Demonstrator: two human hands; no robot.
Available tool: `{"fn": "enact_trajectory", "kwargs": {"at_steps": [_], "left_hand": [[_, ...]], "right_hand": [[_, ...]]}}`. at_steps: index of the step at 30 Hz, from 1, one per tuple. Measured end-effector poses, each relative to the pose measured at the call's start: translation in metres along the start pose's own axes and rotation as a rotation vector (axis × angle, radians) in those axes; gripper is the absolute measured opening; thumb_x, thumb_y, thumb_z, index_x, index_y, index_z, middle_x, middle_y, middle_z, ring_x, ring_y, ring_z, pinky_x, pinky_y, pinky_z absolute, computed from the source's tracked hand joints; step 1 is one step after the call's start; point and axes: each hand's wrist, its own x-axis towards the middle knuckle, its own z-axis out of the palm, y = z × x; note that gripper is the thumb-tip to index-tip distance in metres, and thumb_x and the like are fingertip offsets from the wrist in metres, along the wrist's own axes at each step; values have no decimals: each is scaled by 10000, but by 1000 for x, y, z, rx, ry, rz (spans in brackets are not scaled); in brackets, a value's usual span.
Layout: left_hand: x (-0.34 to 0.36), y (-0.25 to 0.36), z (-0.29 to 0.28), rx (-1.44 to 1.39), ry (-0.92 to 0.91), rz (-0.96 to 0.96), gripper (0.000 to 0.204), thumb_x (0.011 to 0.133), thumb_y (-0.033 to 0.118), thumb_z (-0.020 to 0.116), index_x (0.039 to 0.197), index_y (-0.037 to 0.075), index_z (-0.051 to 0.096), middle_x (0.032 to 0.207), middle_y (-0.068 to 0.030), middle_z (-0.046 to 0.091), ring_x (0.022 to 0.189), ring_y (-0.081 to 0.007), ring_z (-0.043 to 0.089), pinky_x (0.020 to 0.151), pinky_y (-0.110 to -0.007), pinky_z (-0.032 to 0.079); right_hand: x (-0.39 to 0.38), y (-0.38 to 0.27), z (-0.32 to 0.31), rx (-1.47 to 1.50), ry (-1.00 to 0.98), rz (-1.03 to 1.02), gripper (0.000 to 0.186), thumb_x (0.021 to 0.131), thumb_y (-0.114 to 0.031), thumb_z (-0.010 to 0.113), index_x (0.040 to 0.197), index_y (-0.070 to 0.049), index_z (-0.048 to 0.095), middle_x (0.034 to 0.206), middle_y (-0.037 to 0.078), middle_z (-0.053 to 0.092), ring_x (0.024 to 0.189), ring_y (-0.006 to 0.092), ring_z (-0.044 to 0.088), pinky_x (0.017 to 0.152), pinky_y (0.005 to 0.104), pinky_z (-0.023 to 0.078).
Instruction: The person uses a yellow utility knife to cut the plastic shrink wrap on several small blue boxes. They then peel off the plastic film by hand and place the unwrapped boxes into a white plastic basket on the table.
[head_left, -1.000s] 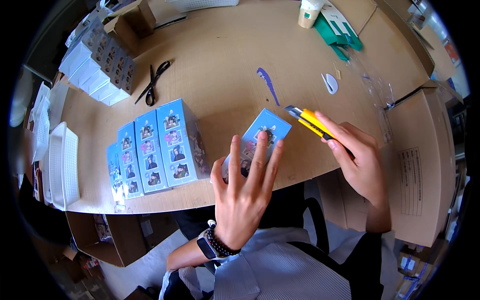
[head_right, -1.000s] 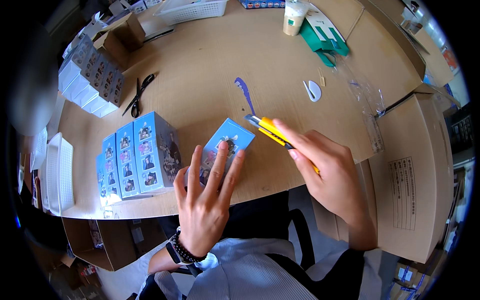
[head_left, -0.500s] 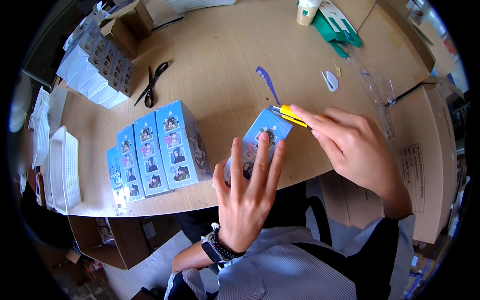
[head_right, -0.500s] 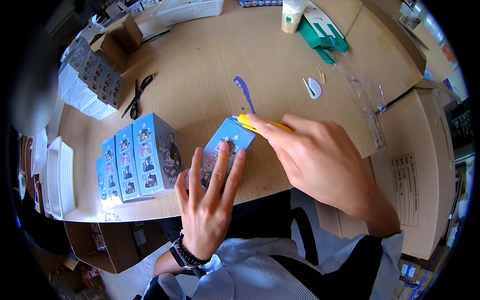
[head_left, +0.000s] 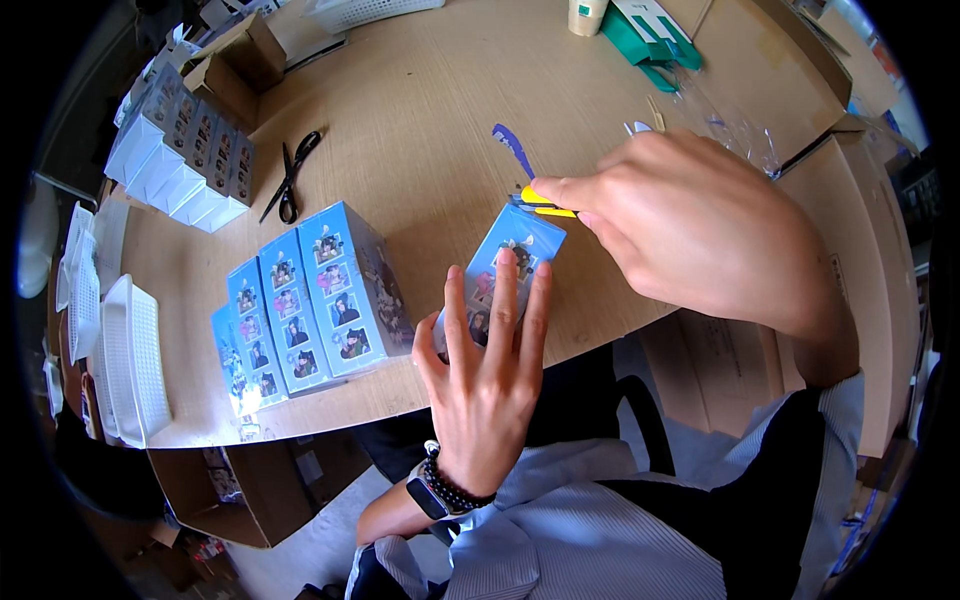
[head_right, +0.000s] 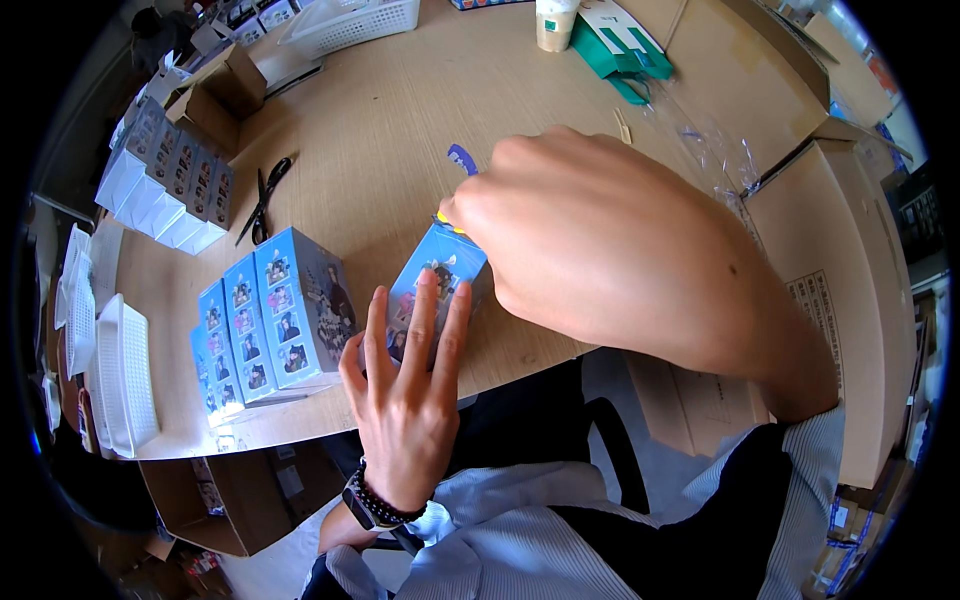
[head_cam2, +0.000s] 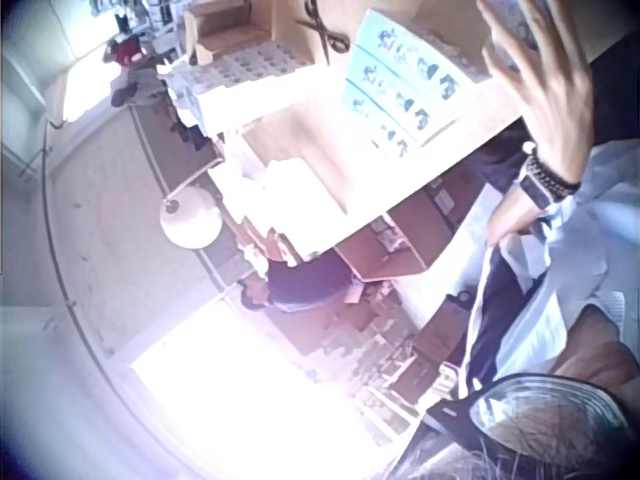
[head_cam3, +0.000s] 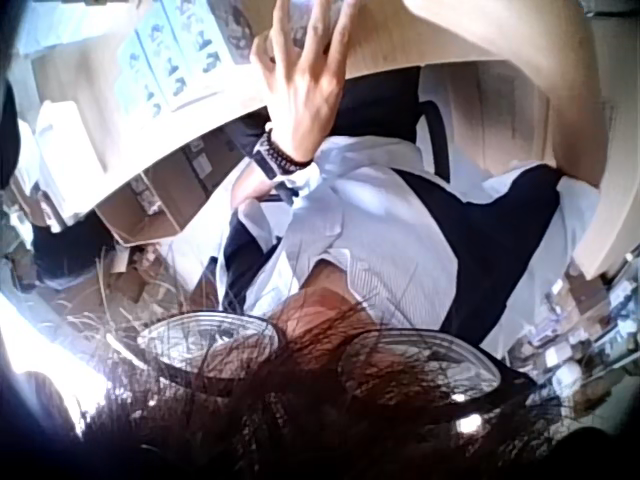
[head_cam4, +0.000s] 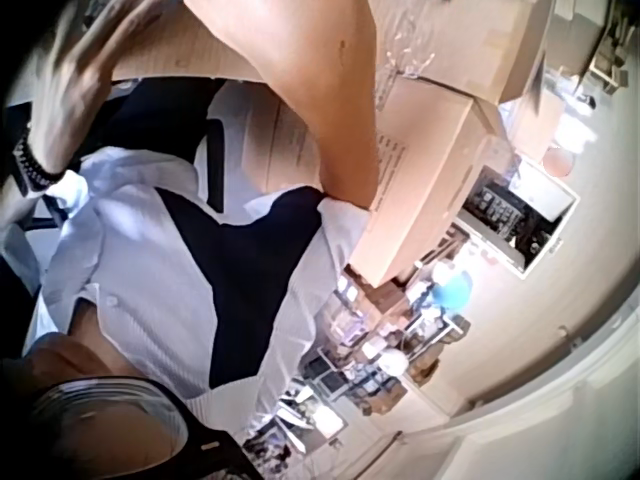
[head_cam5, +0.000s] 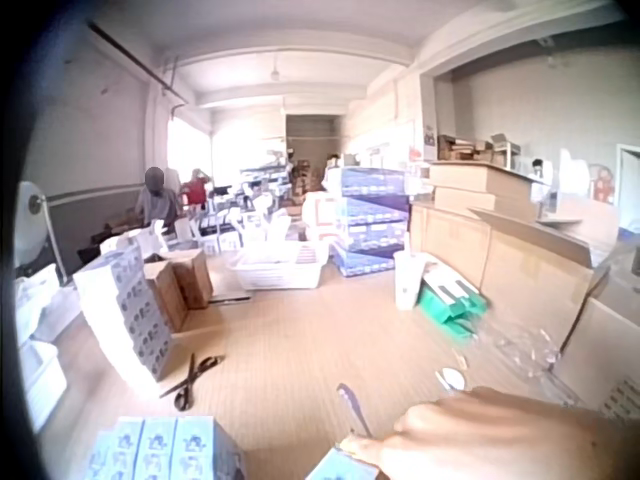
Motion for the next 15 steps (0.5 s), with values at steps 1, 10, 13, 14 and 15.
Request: {"fn": "enact_trajectory", "kwargs": {"at_steps": [1,10,13,14,15], "left_hand": [[0,0,0,-3,1,-1,660,866,116,672,1495,192,488,1523,-81,477,1304,-368,502,968,-479,432],[0,-1,-1,-8,2,8,662,860,98,662,1492,193,491,1526,-84,470,1307,-365,497,966,-477,433],[0,-4,-2,-13,0,13,650,862,91,660,1483,188,498,1522,-82,468,1299,-359,493,960,-468,433],[0,-6,-3,-25,-1,9,643,862,88,659,1478,184,502,1516,-82,471,1293,-356,493,957,-465,433],[0,-7,-4,-40,0,-1,636,863,85,658,1473,181,506,1510,-81,474,1286,-353,494,954,-461,433]], "right_hand": [[2,-2,-4,-17,-24,0,342,916,-30,595,1247,-42,680,701,196,655,578,306,645,578,413,503],[-7,-8,-26,-84,-232,106,332,932,-45,603,1254,-65,683,730,199,673,559,290,638,565,374,506],[-21,4,-9,-51,4,2,345,951,-60,587,1285,-80,671,836,221,682,535,279,606,573,368,508],[-26,8,-8,6,27,40,345,955,-63,584,1288,-84,672,854,198,683,547,257,593,575,353,503],[-31,12,-8,62,48,76,345,959,-67,582,1291,-88,672,872,176,685,559,236,581,576,339,499]]}}
